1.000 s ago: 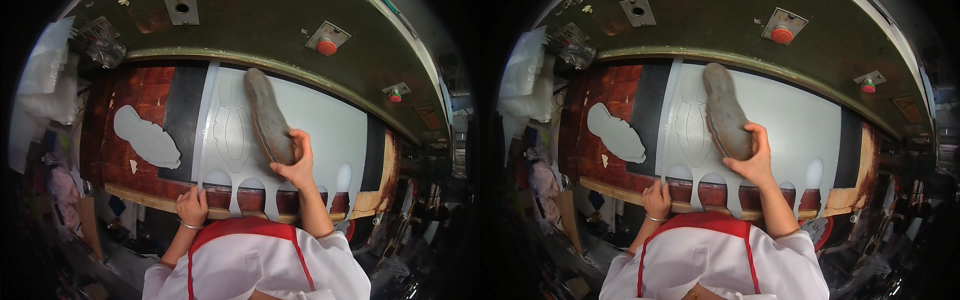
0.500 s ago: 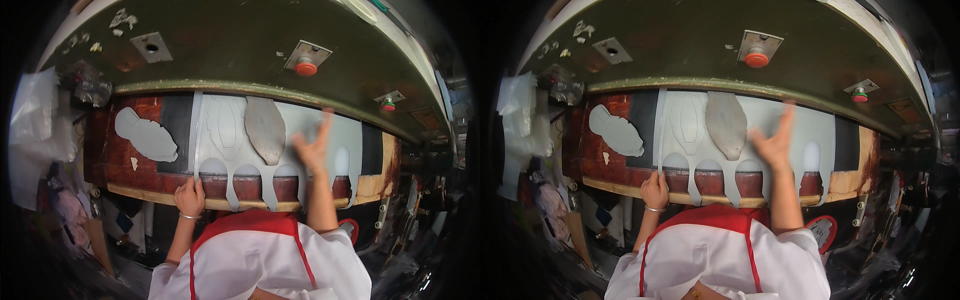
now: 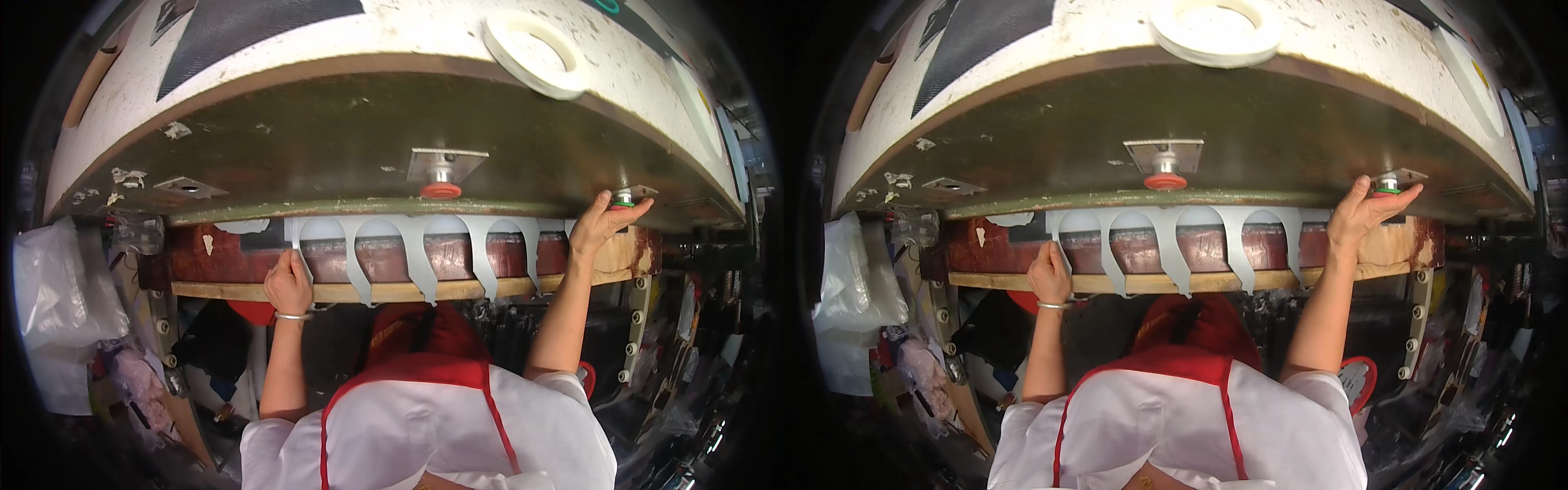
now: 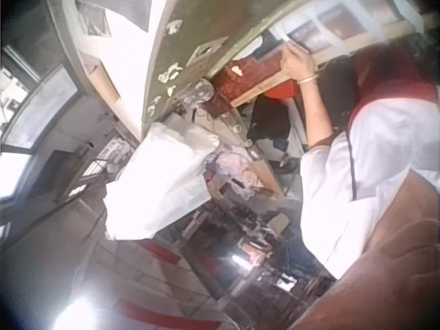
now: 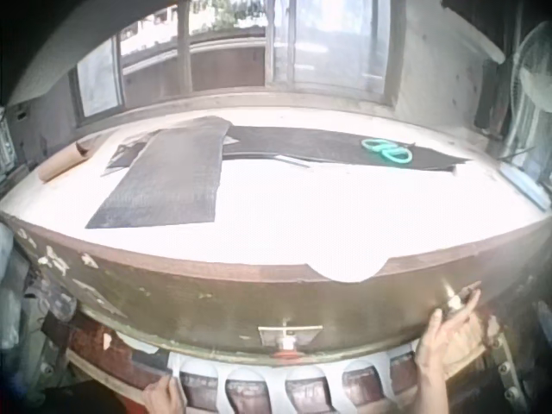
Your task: The person unpacks a plastic bag of grey shoe insoles, places them on a table, and then uses a hydraulic cutting machine to cut out insole shapes from a sheet of grey material. The cut pieces are removed and stacked.
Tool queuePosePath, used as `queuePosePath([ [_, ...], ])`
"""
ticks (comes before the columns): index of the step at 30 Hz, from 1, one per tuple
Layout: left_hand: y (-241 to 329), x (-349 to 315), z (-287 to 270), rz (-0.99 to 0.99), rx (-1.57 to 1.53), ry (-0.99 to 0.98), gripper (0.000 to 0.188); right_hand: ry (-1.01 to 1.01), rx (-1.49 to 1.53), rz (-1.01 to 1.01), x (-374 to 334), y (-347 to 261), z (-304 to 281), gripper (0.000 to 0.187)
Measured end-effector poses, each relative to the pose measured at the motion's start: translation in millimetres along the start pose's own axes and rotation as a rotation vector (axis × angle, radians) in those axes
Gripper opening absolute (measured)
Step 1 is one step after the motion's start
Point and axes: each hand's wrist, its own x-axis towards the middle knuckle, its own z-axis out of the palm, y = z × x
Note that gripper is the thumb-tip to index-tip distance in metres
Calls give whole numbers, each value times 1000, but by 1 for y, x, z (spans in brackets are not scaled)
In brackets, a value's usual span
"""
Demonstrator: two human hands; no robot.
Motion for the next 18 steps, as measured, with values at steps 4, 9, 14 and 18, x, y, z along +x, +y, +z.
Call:
queuePosePath([
  [4, -3, -5, -4, 36, -58, 39, 22, -60, -386, -21, -31, 57, -33, 80],
  [9, -12, -13, -1, 6, -103, 11, 24, -380, -92, 554, -78, 117, -59, 45],
  [14, -22, -38, -8, 7, -104, -16, 26, -437, -51, 399, -94, 123, -83, 33],
  [18, -26, -74, -26, 33, -114, 28, 25, -310, -207, 342, -105, 98, -111, 26],
])
